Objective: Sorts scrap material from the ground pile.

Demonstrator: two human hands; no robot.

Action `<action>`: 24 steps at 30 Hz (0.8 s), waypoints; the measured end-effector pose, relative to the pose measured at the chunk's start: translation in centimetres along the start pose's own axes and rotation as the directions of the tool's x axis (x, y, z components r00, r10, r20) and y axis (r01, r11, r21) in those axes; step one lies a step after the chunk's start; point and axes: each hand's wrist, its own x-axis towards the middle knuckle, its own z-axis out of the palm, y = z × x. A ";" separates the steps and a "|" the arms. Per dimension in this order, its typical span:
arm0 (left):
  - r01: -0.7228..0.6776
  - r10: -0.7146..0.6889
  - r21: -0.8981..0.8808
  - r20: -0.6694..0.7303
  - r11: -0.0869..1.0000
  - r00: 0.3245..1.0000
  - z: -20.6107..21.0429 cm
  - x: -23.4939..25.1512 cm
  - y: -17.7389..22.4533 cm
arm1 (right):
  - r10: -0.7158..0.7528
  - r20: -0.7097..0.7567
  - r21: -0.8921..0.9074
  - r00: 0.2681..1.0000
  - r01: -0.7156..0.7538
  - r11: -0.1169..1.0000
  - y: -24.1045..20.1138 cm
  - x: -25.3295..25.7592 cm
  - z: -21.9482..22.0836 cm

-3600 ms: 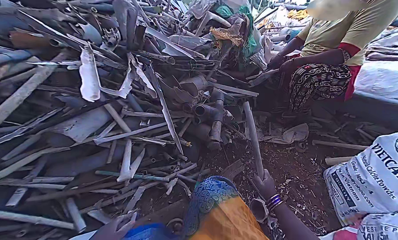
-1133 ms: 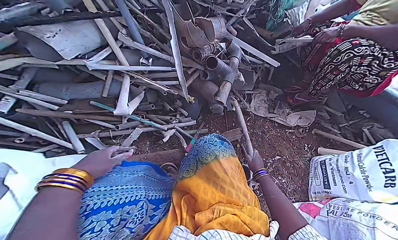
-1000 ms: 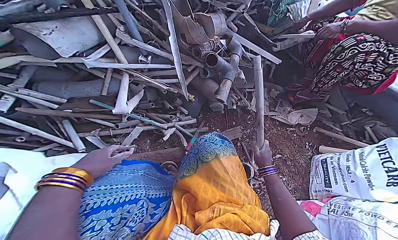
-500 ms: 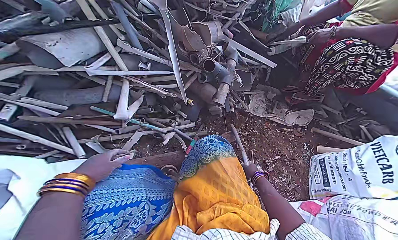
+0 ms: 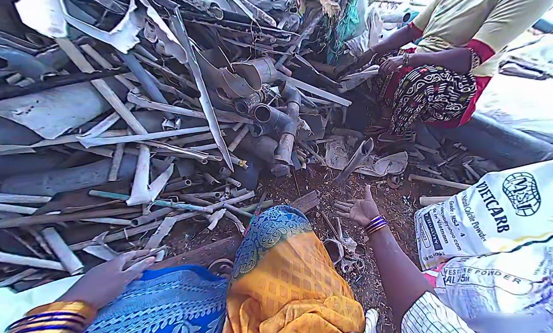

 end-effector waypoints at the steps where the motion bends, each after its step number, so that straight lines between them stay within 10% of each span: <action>1: 0.008 -0.008 0.007 0.006 1.000 1.000 0.2 -0.1 0.0 | 0.021 0.031 0.037 0.999 -0.023 0.999 -0.2 -0.3 0.6; 10: 0.023 -0.024 0.023 0.006 0.999 1.000 0.1 -0.5 0.5 | -0.118 -0.031 -0.225 0.993 0.109 0.968 2.3 -0.2 2.7; 14: 0.039 -0.042 0.075 0.032 0.996 0.999 -0.1 -0.7 1.0 | -0.435 0.349 -0.368 0.830 0.548 0.751 -0.1 -4.0 3.7; 18: 0.050 -0.050 0.038 0.016 0.998 0.999 0.0 -0.2 0.7 | -0.620 0.334 -0.601 0.710 0.667 0.440 1.1 -3.8 4.3; 21: 0.055 -0.055 0.002 0.005 0.998 0.998 0.2 0.2 0.0 | -0.627 0.255 -0.890 0.736 0.432 0.145 6.7 0.5 1.6; 24: 0.053 -0.053 0.020 0.013 0.998 0.999 0.2 0.3 -0.2 | -0.062 -0.014 -0.986 0.998 -0.024 -0.168 11.8 4.2 -2.7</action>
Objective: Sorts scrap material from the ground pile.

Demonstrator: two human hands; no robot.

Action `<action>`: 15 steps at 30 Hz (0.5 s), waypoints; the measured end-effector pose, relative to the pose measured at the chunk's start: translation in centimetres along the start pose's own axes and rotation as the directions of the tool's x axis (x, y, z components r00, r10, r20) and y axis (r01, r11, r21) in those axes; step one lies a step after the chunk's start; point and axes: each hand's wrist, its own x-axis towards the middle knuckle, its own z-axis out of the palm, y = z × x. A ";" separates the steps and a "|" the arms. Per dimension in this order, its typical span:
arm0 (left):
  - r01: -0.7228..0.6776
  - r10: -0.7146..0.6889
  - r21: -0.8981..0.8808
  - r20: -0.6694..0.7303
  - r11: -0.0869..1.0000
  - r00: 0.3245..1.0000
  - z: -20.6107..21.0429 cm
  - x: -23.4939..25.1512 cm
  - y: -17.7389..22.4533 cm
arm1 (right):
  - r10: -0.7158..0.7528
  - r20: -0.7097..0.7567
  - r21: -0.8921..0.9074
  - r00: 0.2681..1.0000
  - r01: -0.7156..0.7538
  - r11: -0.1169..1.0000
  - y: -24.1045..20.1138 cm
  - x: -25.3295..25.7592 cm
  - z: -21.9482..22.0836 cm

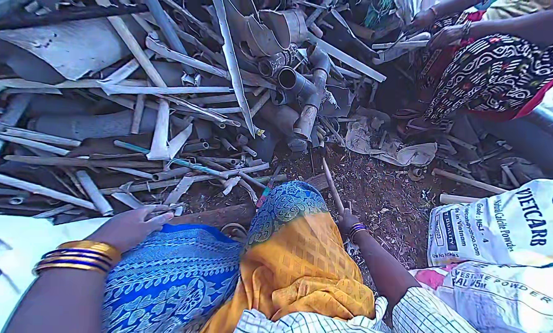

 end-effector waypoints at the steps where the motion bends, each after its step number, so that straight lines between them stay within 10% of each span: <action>1: 0.002 -0.002 0.003 0.001 1.000 1.000 0.0 -0.1 0.2 | 0.038 0.132 -0.084 0.990 -0.027 0.996 0.6 0.6 1.1; 8: -0.006 0.006 -0.035 -0.012 0.999 1.000 0.0 0.1 0.0 | -0.160 -0.277 0.267 0.947 0.236 0.934 -2.9 -3.4 -4.7; 13: 0.000 0.000 -0.014 -0.001 1.000 1.000 0.1 0.2 -0.1 | -0.305 -0.884 0.103 0.354 0.785 0.611 -4.6 -5.5 -6.4; 15: -0.002 0.002 -0.025 -0.008 1.000 1.000 0.1 0.2 -0.1 | -0.269 -0.911 0.080 0.312 0.774 0.628 -4.1 -3.4 -4.1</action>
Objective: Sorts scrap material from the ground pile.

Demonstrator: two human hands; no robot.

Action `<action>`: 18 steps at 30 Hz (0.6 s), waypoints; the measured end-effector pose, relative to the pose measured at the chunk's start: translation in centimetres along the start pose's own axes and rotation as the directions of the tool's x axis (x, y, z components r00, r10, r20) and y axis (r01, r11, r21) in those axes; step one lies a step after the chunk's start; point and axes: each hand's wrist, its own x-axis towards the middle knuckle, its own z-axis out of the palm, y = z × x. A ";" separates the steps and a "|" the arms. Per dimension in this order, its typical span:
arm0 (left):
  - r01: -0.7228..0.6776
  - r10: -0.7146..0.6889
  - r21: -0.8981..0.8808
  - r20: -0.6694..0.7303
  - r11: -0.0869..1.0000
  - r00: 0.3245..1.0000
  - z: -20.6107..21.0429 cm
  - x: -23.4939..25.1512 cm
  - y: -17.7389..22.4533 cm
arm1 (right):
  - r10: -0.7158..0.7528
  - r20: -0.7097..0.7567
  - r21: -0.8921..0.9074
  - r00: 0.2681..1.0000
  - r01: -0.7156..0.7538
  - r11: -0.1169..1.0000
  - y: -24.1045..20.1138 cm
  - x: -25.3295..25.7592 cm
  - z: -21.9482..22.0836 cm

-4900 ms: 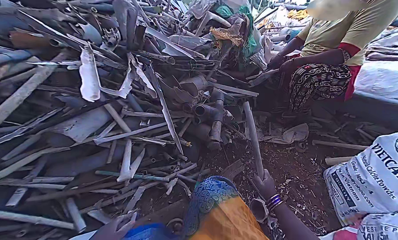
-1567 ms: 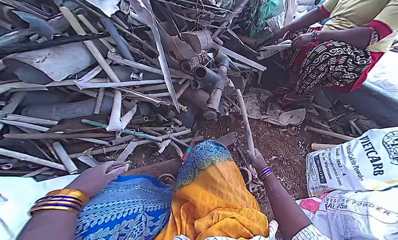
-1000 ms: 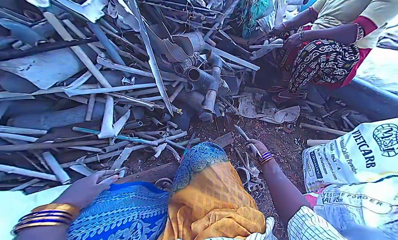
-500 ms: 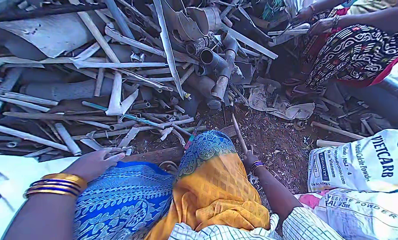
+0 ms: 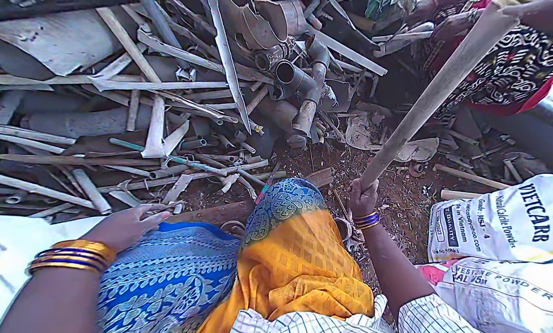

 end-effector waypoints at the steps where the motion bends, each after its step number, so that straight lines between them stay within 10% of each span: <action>1: 0.005 -0.005 -0.002 0.001 1.000 1.000 -0.1 -0.2 0.1 | 0.117 0.102 -0.096 0.988 -0.108 0.990 1.5 -1.7 0.7; 2: 0.009 -0.009 0.009 0.005 1.000 1.000 -0.2 -0.4 0.2 | 0.341 0.292 -0.264 0.893 -0.268 0.927 2.8 -3.3 0.9; 4: 0.002 -0.003 0.037 0.018 0.999 1.000 -0.2 -0.6 0.5 | 0.732 0.553 -0.660 0.397 -0.327 0.676 5.5 -4.4 1.4; 6: -0.012 0.010 0.066 0.022 0.998 1.000 -0.4 -0.6 0.7 | 0.799 0.565 -0.766 0.205 -0.231 0.600 6.1 -4.4 1.9; 9: -0.012 0.011 0.049 0.019 0.999 1.000 0.0 -0.2 -0.4 | 0.724 0.586 -0.659 0.365 -0.305 0.688 4.4 -3.2 1.2; 14: 0.000 0.000 -0.033 -0.001 0.999 1.000 0.0 0.3 -0.8 | 0.275 0.347 -0.176 0.897 -0.225 0.958 -1.3 1.6 -1.5; 18: -0.020 0.020 -0.012 0.009 1.000 1.000 0.1 0.3 -0.6 | -0.052 -0.055 0.012 0.997 0.053 0.999 -2.1 3.0 -0.9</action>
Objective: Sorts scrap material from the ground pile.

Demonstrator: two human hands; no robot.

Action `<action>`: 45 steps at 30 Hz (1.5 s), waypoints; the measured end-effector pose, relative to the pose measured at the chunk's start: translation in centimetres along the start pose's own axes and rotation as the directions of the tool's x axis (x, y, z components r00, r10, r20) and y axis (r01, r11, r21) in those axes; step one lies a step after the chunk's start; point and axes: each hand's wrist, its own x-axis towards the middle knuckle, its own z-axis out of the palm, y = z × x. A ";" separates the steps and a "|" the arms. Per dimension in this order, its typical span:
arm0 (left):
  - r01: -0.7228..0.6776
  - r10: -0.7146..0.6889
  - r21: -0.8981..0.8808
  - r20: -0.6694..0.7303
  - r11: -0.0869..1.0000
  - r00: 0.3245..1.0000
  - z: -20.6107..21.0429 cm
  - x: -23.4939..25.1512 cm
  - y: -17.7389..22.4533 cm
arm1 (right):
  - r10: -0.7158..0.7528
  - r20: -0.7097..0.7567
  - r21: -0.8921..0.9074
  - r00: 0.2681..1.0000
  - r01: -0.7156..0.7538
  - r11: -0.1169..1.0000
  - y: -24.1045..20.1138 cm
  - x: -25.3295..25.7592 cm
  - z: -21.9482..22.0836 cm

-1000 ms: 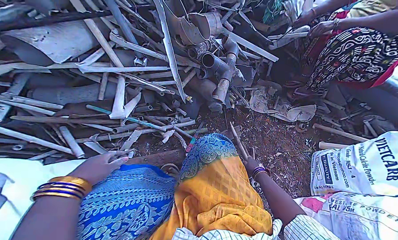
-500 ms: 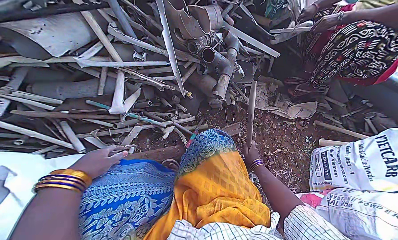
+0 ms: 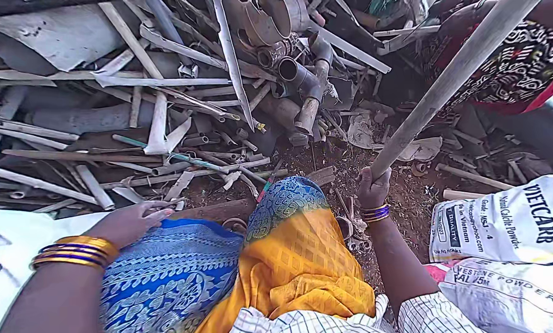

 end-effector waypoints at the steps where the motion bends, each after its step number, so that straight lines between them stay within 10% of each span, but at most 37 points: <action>1: 0.003 -0.003 -0.006 -0.001 1.000 1.000 0.0 -0.1 0.1 | 0.014 -0.018 -0.005 1.000 -0.014 1.000 1.0 -0.8 0.8; 3: 0.012 -0.012 -0.004 -0.007 1.000 1.000 -0.1 -0.3 0.3 | 0.240 0.175 -0.164 0.955 -0.212 0.963 3.4 -4.1 1.9; 5: 0.016 -0.016 0.015 0.006 1.000 1.000 -0.2 -0.5 0.4 | 0.673 0.524 -0.585 0.523 -0.353 0.730 6.2 -6.8 2.0; 7: 0.018 -0.019 0.025 0.014 1.000 1.000 -0.1 -0.6 0.7 | 0.818 0.562 -0.793 0.119 -0.203 0.575 8.4 -8.3 2.2; 11: 0.019 -0.019 0.006 0.012 1.000 1.000 -0.1 -0.8 0.4 | 0.784 0.568 -0.738 0.250 -0.267 0.620 6.4 -7.1 1.6; 17: 0.022 -0.022 -0.006 0.004 1.000 1.000 -0.1 -0.2 0.3 | 0.403 0.401 -0.256 0.823 -0.322 0.911 0.8 -1.1 -0.6; 20: 0.020 -0.020 -0.004 0.001 1.000 1.000 -0.1 -0.2 0.5 | 0.337 0.266 -0.130 0.903 -0.313 0.941 1.6 -1.1 0.6; 22: 0.023 -0.023 0.001 -0.002 1.000 1.000 -0.2 -0.4 0.6 | 0.459 0.333 -0.269 0.824 -0.384 0.884 4.1 -3.4 1.7; 26: 0.025 -0.025 0.043 0.008 0.999 1.000 -0.2 -1.0 1.2 | 0.822 0.554 -0.778 0.133 -0.268 0.568 10.4 -7.3 2.8; 28: 0.029 -0.029 0.043 0.007 0.999 1.000 -0.4 -0.9 1.2 | 0.818 0.564 -0.770 0.109 -0.290 0.569 10.1 -6.6 3.1; 31: 0.023 -0.023 0.037 0.013 0.999 1.000 -0.2 -1.0 0.9 | 0.773 0.572 -0.649 0.275 -0.425 0.631 6.9 -4.3 2.4; 36: 0.017 -0.017 0.023 0.005 1.000 1.000 -0.2 -0.4 0.4 | 0.434 0.412 -0.182 0.801 -0.395 0.901 1.1 -0.3 0.2; 39: 0.018 -0.019 0.024 0.009 1.000 1.000 -0.2 -0.3 0.6 | 0.311 0.243 -0.103 0.919 -0.294 0.950 1.1 -1.0 0.9; 41: 0.027 -0.027 0.013 0.005 1.000 1.000 -0.3 -0.5 0.9 | 0.422 0.311 -0.245 0.852 -0.357 0.901 3.9 -3.8 2.2; 45: 0.027 -0.028 0.043 0.018 0.999 0.999 -0.3 -1.1 1.4 | 0.811 0.574 -0.777 0.119 -0.234 0.584 10.3 -7.7 3.0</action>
